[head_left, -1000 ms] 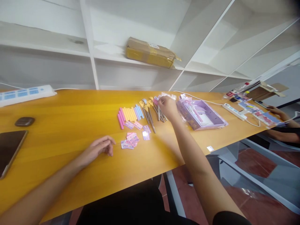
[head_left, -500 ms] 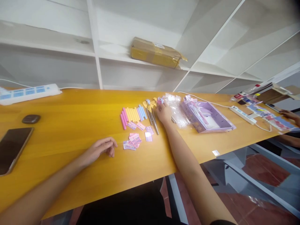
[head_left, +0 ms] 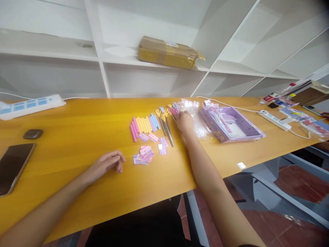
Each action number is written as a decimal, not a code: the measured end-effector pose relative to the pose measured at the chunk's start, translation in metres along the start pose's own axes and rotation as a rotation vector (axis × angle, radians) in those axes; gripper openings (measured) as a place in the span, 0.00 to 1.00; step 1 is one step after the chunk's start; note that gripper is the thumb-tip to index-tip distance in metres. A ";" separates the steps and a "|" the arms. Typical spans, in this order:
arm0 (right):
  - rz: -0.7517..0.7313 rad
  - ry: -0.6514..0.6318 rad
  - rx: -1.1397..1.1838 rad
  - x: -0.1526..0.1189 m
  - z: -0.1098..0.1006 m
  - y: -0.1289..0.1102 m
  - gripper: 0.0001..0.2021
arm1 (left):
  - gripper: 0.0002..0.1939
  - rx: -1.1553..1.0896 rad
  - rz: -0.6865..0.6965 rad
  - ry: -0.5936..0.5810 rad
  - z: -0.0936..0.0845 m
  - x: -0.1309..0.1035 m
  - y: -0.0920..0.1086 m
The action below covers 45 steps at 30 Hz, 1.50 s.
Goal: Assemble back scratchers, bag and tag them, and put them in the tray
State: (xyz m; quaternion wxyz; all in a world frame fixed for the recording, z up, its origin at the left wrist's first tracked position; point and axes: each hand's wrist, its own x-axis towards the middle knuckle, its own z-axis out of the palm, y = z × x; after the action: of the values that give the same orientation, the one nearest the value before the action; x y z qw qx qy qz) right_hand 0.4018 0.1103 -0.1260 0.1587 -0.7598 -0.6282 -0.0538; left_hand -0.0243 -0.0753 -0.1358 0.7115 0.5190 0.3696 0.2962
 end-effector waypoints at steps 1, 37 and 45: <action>-0.032 0.006 0.005 -0.001 -0.003 -0.005 0.22 | 0.16 0.002 -0.004 -0.004 -0.001 0.000 -0.001; -0.091 -0.154 0.098 -0.038 -0.023 -0.075 0.15 | 0.17 0.078 -0.016 -0.033 0.002 -0.001 0.005; -0.520 -0.192 0.622 -0.141 -0.045 -0.134 0.09 | 0.22 0.077 0.038 0.012 0.004 0.002 -0.001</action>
State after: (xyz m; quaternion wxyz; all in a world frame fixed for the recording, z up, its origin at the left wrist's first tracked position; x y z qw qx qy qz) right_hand 0.2483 -0.0147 -0.0997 0.3026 -0.4933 -0.7973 0.1715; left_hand -0.0199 -0.0762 -0.1361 0.6828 0.5513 0.3752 0.2985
